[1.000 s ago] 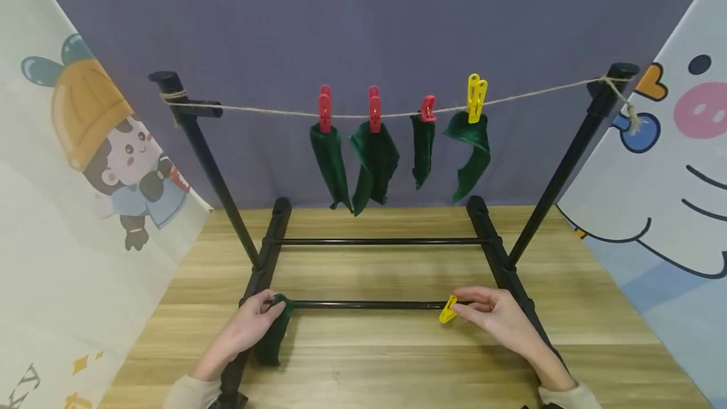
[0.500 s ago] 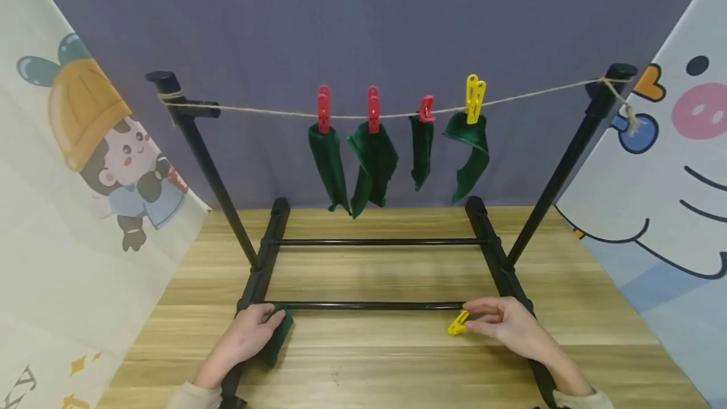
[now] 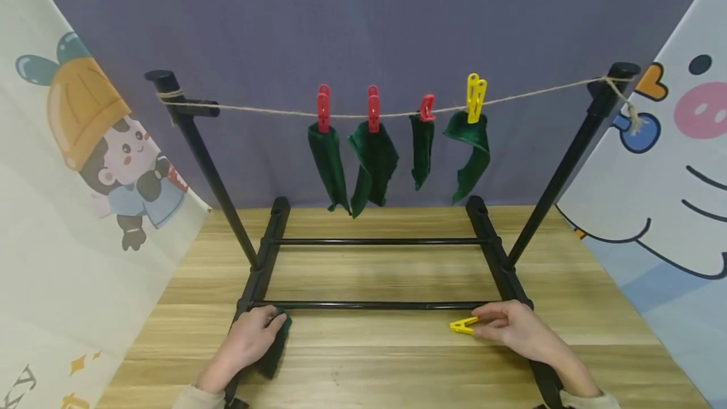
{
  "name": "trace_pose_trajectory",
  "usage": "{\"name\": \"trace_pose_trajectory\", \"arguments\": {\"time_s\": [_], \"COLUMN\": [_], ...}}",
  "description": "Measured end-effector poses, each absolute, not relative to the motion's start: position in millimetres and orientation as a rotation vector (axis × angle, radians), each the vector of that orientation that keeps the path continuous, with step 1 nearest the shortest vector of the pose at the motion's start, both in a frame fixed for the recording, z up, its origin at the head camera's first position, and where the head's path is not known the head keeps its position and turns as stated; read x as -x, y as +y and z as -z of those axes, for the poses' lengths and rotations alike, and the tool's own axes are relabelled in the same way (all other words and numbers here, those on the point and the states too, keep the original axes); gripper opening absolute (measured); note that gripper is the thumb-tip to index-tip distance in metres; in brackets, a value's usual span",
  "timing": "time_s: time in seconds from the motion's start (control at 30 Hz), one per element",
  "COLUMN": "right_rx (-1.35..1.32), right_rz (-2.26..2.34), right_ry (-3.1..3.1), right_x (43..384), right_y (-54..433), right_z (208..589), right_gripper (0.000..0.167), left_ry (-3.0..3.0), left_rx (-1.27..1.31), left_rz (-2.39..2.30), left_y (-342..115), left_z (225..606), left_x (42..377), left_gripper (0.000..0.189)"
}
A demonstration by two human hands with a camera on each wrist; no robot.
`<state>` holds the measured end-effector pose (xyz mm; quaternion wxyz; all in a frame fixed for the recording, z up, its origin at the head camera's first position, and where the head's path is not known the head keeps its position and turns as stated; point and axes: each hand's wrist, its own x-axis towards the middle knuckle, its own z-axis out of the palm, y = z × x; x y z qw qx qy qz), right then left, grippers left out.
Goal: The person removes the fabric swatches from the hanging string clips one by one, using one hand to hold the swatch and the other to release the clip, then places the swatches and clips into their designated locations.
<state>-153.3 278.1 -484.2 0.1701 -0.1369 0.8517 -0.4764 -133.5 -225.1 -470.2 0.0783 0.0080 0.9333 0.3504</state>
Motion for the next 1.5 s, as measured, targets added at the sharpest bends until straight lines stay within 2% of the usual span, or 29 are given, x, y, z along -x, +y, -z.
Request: {"name": "trace_pose_trajectory", "arguments": {"time_s": [0.27, 0.7, 1.5], "right_rx": [0.397, 0.387, 0.516], "right_rz": [1.301, 1.311, 1.186], "right_ry": [2.463, 2.445, 2.592], "right_x": [154.9, 151.0, 167.3], "right_y": [275.2, 276.3, 272.6], "right_z": [484.5, 480.6, 432.5], "right_gripper": [0.046, 0.045, 0.045], "left_ry": [2.991, 3.028, 3.031], "left_rx": [-0.015, 0.012, -0.118], "left_rz": [-0.956, -0.995, -1.078], "left_y": [-228.8, -232.4, -233.2], "left_z": [461.3, 451.1, 430.2], "left_x": [134.0, 137.6, 152.6], "left_gripper": [0.01, 0.007, 0.014]}}
